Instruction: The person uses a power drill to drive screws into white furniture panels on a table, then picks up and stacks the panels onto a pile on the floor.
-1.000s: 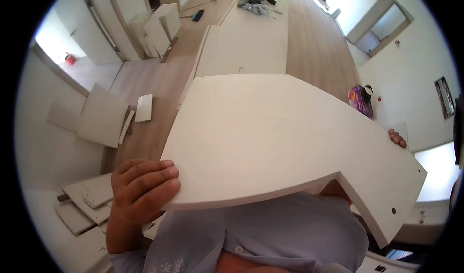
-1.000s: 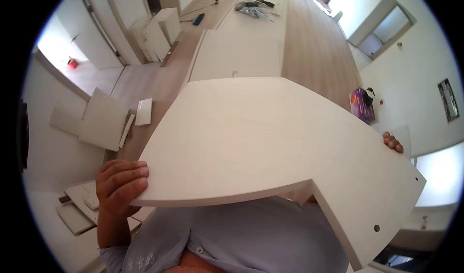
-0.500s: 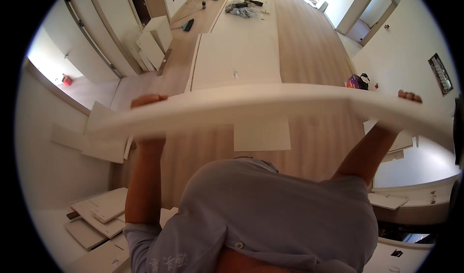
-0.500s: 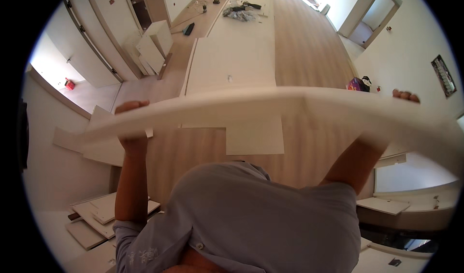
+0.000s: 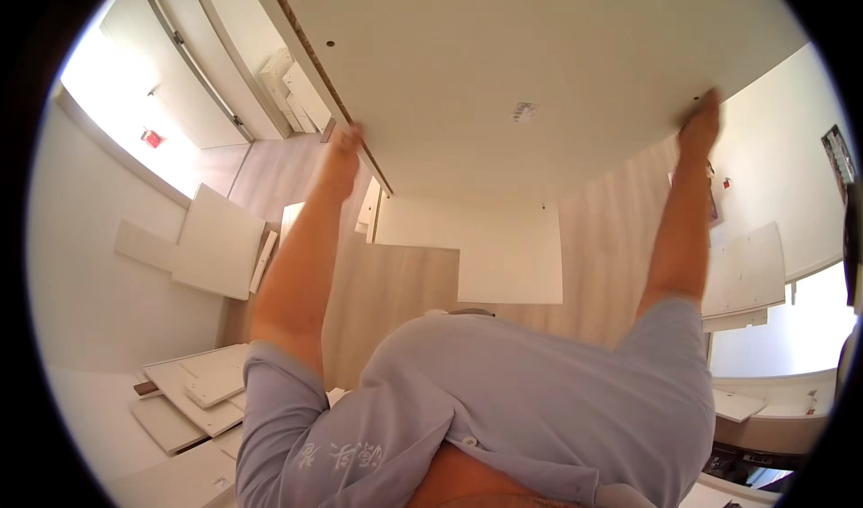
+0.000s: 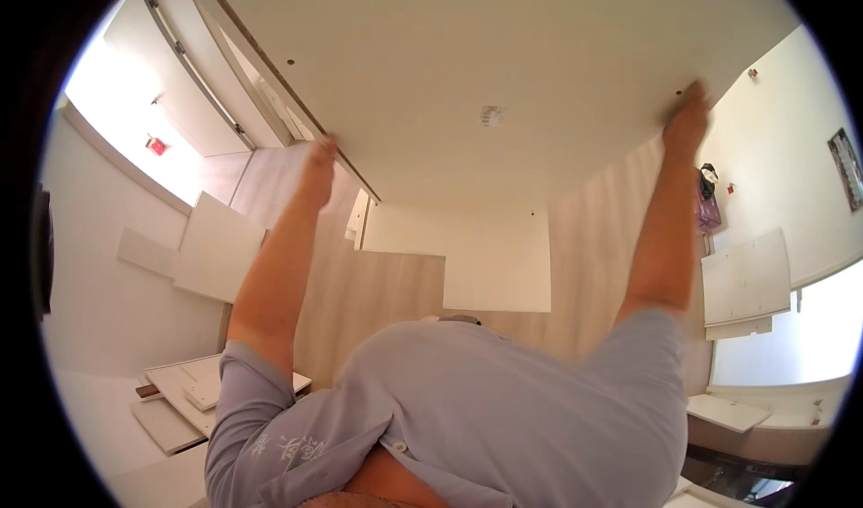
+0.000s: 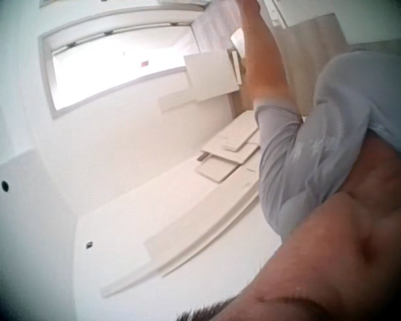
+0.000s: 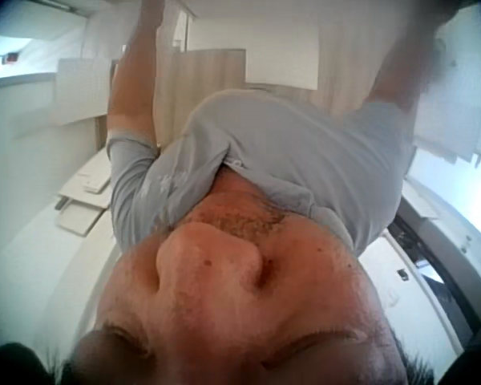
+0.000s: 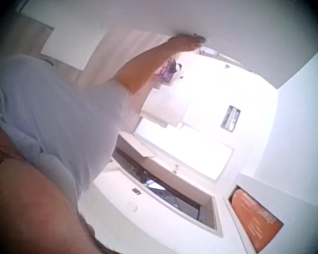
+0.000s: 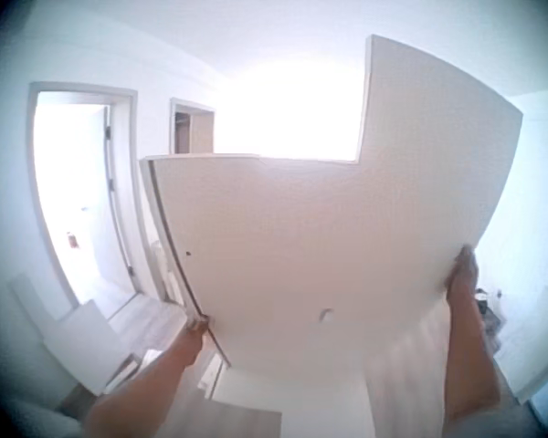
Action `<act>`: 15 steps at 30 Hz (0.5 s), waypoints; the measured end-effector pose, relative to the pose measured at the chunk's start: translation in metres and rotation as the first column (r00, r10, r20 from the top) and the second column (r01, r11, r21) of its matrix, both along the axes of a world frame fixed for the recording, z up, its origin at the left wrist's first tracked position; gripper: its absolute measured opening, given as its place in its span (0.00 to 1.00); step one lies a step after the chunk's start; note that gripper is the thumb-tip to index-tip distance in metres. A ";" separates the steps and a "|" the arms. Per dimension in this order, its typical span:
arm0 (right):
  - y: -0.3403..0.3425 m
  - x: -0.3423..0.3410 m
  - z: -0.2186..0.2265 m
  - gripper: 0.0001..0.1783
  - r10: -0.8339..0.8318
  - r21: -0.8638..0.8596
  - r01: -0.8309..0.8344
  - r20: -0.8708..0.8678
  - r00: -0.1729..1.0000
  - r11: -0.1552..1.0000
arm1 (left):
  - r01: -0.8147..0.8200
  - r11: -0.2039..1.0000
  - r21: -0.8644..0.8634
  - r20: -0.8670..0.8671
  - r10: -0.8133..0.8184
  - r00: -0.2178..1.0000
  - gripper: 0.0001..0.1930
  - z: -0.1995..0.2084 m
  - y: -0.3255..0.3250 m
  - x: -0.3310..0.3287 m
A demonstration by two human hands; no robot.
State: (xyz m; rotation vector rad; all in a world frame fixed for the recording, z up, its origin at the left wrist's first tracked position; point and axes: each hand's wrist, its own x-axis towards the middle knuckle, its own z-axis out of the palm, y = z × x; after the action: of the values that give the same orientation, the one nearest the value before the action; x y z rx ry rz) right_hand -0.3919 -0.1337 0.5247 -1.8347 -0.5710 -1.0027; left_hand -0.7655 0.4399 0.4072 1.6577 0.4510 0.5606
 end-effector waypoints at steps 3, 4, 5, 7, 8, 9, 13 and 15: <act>0.007 0.022 -0.149 0.28 -0.144 -0.348 0.099 -0.105 0.984 0.932 | -0.014 1.000 -0.008 -0.088 0.013 0.996 0.23 -0.052 -0.003 0.009; 0.010 0.017 -0.174 0.28 0.144 0.127 -0.099 -0.430 0.891 0.987 | -0.040 0.998 -0.057 -0.134 0.032 0.991 0.22 -0.060 0.000 0.014; 0.018 0.002 -0.192 0.30 0.337 0.518 -0.016 -0.533 0.776 0.855 | -0.045 0.997 0.057 -0.089 0.050 0.995 0.23 -0.065 0.005 0.018; 0.024 -0.019 -0.172 0.31 0.261 0.462 0.039 -0.567 0.781 0.886 | -0.071 0.975 0.211 -0.111 0.097 0.989 0.24 -0.070 0.009 0.018; 0.030 -0.030 -0.152 0.32 0.241 0.436 0.020 -0.534 0.810 0.900 | -0.062 0.975 0.213 -0.107 0.087 0.990 0.24 -0.070 0.009 0.018; 0.037 -0.039 -0.133 0.32 0.177 0.415 0.105 -0.585 0.792 0.904 | -0.084 0.973 0.217 -0.037 0.095 0.995 0.24 -0.069 0.008 0.016; 0.039 -0.076 -0.094 0.37 -0.011 0.246 0.233 -0.664 0.747 0.941 | -0.122 0.985 0.119 -0.069 0.131 0.989 0.25 -0.064 -0.014 -0.005; 0.034 -0.081 -0.097 0.41 -0.113 0.140 0.290 -0.700 0.705 0.947 | -0.149 0.974 0.171 -0.246 0.189 0.951 0.27 -0.059 -0.024 -0.015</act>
State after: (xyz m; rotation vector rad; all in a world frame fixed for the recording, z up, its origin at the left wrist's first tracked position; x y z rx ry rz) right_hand -0.4733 -0.1002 0.4273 -1.8963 0.2135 -0.4214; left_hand -0.7804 0.4159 0.3486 1.8587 0.7656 0.5138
